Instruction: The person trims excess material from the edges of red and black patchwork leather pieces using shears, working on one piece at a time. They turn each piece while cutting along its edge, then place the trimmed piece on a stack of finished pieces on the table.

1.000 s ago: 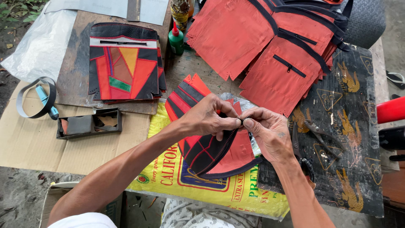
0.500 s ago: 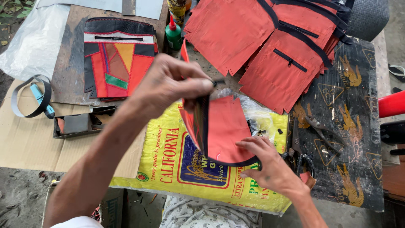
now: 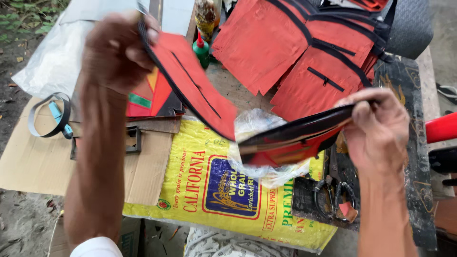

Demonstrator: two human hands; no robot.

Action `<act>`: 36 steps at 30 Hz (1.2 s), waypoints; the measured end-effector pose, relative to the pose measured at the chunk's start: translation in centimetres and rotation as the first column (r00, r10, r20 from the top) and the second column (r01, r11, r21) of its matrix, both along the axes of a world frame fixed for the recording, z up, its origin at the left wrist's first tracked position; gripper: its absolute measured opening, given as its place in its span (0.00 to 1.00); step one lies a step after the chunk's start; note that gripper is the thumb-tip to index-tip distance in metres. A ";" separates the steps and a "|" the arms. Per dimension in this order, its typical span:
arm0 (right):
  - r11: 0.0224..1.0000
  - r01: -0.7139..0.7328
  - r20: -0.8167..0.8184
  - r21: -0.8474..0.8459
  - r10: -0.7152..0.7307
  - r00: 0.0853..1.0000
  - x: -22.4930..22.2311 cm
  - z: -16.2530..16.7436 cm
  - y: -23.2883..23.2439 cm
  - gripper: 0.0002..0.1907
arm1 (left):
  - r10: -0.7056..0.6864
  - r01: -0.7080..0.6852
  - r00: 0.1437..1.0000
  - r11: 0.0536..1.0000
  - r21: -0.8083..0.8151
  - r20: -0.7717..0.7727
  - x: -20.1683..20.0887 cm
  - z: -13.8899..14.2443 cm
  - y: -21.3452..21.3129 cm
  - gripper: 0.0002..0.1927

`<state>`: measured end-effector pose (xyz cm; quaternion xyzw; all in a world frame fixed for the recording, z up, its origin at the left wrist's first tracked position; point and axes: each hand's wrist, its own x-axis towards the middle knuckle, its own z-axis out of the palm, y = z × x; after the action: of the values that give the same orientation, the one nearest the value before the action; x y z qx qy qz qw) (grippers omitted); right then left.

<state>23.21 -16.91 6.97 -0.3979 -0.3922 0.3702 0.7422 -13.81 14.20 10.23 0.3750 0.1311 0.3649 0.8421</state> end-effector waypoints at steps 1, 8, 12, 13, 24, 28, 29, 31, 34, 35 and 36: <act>0.999 -0.028 -0.041 -0.034 0.027 0.999 0.3 1.0 1.1 0.08 | -0.006 0.006 0.997 1.000 0.002 -0.071 1.1 -1.3 -0.1 0.13; 0.880 -0.197 0.294 -0.432 0.345 0.891 -2.4 0.8 8.4 0.09 | -0.199 0.185 0.949 0.980 -0.079 -0.244 9.9 -8.5 -6.9 0.07; 0.867 -0.206 0.290 -0.454 0.363 0.886 -3.6 -0.3 8.7 0.07 | -0.257 0.263 0.928 0.965 -0.018 -0.271 10.4 -7.5 -8.4 0.07; 0.867 -0.185 0.319 -0.463 0.358 0.877 -3.7 -0.2 8.5 0.07 | -0.274 0.286 0.925 0.958 0.007 -0.262 10.3 -7.1 -8.5 0.07; 0.851 -0.386 0.137 -0.357 0.456 0.879 -5.4 2.0 6.1 0.21 | -0.296 0.443 0.825 0.867 0.226 -0.482 9.6 -3.0 -10.8 0.10; 0.841 -0.401 0.156 -0.364 0.479 0.864 -6.1 2.2 5.0 0.24 | -0.282 0.526 0.783 0.776 0.348 -0.555 9.2 -1.8 -11.7 0.10; 0.838 -0.413 0.139 -0.357 0.485 0.863 -6.3 2.1 4.8 0.25 | -0.287 0.529 0.785 0.772 0.352 -0.549 9.2 -1.7 -12.0 0.10; 0.841 -0.402 0.142 -0.363 0.476 0.868 -6.4 2.0 4.5 0.25 | -0.295 0.534 0.789 0.762 0.366 -0.538 9.2 -1.5 -12.3 0.10; 0.842 -0.393 0.134 -0.370 0.467 0.874 -6.5 1.8 4.2 0.25 | -0.301 0.547 0.779 0.756 0.360 -0.551 9.2 -1.4 -12.6 0.10; 0.842 -0.391 0.131 -0.371 0.465 0.876 -6.4 1.8 4.1 0.25 | -0.303 0.542 0.784 0.760 0.359 -0.542 9.3 -1.4 -12.6 0.10; 0.841 -0.387 0.132 -0.378 0.463 0.876 -6.4 1.8 4.1 0.25 | -0.304 0.536 0.790 0.765 0.358 -0.532 9.3 -1.4 -12.6 0.10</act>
<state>16.81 -12.82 8.77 -0.4605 -0.4800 0.5425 0.5131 -4.53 1.55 8.78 0.6690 0.1323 0.0862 0.7263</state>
